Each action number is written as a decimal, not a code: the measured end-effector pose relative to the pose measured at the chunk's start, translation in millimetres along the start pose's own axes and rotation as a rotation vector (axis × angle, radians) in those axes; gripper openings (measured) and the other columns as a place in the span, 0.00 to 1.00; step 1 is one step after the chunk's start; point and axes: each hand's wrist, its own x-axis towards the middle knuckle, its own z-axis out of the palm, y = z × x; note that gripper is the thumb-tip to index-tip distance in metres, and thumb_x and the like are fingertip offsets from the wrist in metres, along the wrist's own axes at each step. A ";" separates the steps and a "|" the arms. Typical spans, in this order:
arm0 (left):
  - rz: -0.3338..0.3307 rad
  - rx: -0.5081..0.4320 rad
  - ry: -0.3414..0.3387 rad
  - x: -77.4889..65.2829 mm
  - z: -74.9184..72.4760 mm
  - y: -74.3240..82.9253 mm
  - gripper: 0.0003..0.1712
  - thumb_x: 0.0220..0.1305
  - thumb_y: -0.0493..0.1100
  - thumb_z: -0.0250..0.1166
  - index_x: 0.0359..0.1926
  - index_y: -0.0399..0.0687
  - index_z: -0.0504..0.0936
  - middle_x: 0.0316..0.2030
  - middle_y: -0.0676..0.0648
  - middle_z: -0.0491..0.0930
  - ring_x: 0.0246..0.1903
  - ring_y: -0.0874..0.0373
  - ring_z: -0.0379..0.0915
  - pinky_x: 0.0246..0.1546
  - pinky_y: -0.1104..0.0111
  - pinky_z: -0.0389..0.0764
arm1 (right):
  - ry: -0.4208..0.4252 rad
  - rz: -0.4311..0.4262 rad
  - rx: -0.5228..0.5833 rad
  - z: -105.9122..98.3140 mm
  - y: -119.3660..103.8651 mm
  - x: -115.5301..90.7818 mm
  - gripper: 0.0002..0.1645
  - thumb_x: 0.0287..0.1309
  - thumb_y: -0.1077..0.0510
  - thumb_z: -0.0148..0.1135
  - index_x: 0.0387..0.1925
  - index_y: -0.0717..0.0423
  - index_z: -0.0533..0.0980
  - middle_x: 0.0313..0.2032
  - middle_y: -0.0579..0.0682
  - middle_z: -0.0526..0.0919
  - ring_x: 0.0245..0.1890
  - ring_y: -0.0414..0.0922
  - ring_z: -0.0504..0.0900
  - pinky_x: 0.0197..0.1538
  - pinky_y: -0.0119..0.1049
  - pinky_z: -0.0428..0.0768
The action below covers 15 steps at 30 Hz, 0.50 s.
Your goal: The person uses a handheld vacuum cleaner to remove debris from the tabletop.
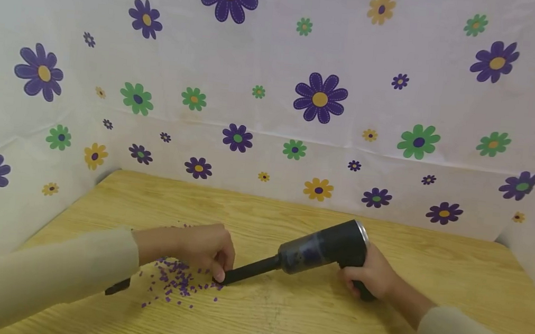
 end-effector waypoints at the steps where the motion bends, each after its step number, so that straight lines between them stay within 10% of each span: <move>1: 0.001 -0.009 -0.008 -0.2 1.1 2.9 0.03 0.55 0.38 0.75 0.30 0.44 0.89 0.27 0.53 0.87 0.24 0.73 0.78 0.31 0.81 0.80 | -0.006 0.002 0.006 0.2 -0.5 -2.7 0.04 0.52 0.76 0.57 0.28 0.73 0.69 0.11 0.65 0.71 0.06 0.45 0.74 0.11 0.40 0.75; 8: 0.007 -0.024 -0.054 -1.6 7.7 16.1 0.05 0.55 0.38 0.75 0.26 0.46 0.87 0.23 0.56 0.85 0.22 0.74 0.76 0.29 0.81 0.79 | -0.046 -0.032 0.066 1.8 -2.7 -16.8 0.05 0.51 0.78 0.54 0.30 0.71 0.68 0.11 0.64 0.71 0.06 0.47 0.73 0.10 0.39 0.74; 15: -0.004 0.121 0.031 0.8 -8.2 -10.7 0.01 0.59 0.38 0.72 0.32 0.46 0.89 0.29 0.53 0.87 0.29 0.68 0.80 0.36 0.76 0.81 | 0.056 0.063 0.033 8.7 -6.1 2.2 0.05 0.52 0.74 0.57 0.26 0.68 0.69 0.11 0.53 0.74 0.07 0.46 0.73 0.12 0.42 0.75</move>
